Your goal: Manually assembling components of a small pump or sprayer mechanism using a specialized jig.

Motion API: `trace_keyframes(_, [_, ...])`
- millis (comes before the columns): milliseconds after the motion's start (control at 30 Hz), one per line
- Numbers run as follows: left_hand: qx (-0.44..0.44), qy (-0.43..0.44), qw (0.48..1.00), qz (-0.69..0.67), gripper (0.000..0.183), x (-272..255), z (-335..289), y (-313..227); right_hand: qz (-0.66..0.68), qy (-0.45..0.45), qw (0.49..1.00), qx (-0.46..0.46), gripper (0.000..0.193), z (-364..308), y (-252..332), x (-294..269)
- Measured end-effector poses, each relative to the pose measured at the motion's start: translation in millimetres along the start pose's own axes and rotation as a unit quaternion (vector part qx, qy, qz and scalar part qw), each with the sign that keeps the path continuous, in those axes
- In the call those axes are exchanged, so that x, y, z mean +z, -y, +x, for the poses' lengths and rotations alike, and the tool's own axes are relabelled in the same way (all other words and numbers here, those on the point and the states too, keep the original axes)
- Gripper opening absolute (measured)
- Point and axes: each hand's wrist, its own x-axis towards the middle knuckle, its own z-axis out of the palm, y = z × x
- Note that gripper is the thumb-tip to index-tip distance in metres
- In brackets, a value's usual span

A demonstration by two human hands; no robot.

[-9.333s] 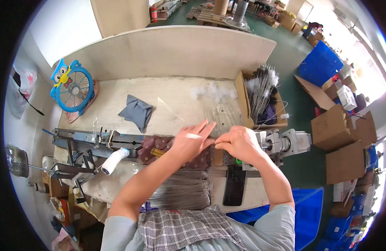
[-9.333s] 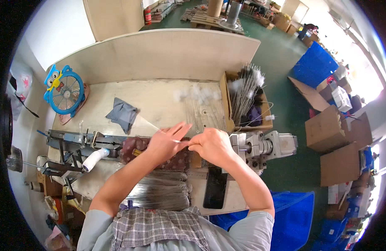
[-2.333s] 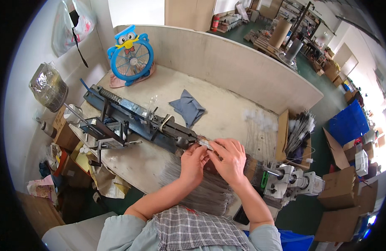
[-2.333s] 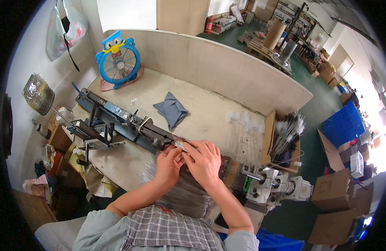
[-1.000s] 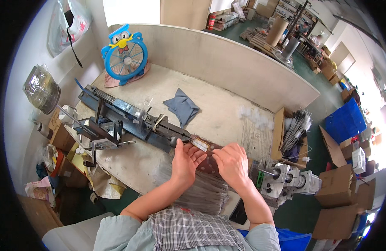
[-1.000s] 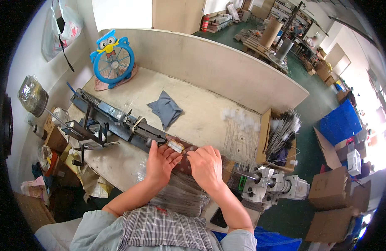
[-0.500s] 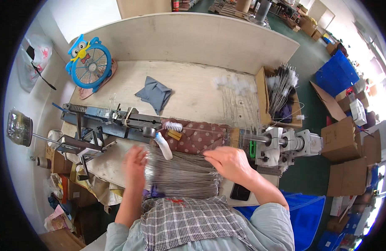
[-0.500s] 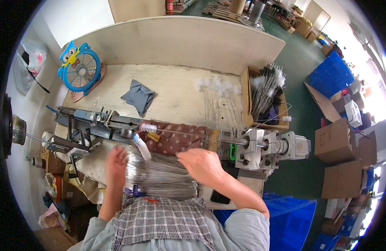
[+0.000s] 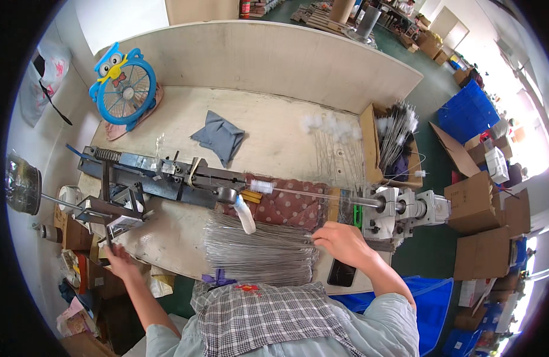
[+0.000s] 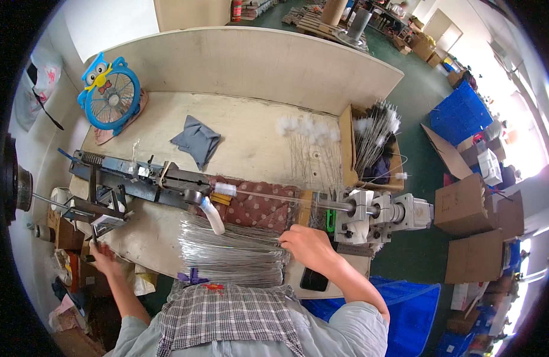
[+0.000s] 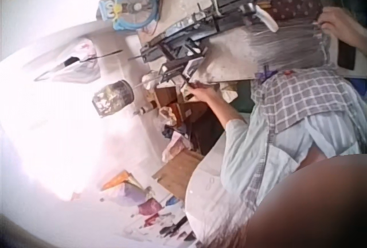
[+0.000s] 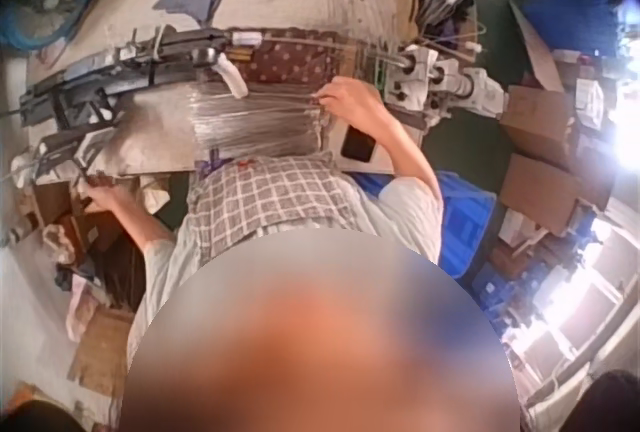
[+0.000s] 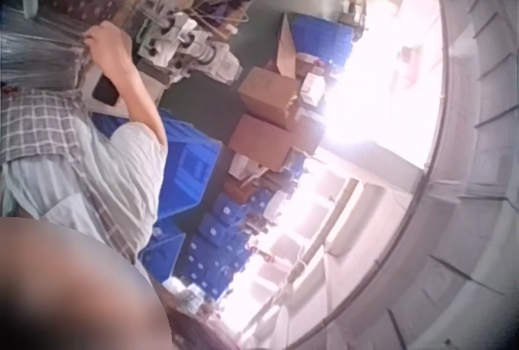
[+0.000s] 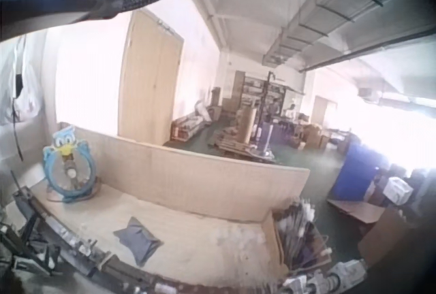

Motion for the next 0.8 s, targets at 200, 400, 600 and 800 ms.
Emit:
trace_keyframes(200, [-0.17,0.283,0.931,-0.159,0.021,50.4,-103.2,64.1,-0.002,-0.006,1.0,0.014,0.016,4.3,-3.7,2.2])
trace_keyframes(400, [-0.149,0.558,0.811,0.098,0.026,157.4,-273.9,59.1,0.042,-0.018,0.999,0.002,0.02,7.6,-23.3,17.7])
trace_keyframes(600, [-0.421,0.45,0.788,-0.015,0.024,178.6,-364.0,11.8,0.021,-0.08,0.997,-0.01,0.019,7.5,-19.1,31.5])
trace_keyframes(800, [-0.533,0.53,0.65,-0.114,0.045,168.9,-287.8,-49.5,-0.077,-0.093,0.992,-0.02,0.016,0.4,-2.4,3.4])
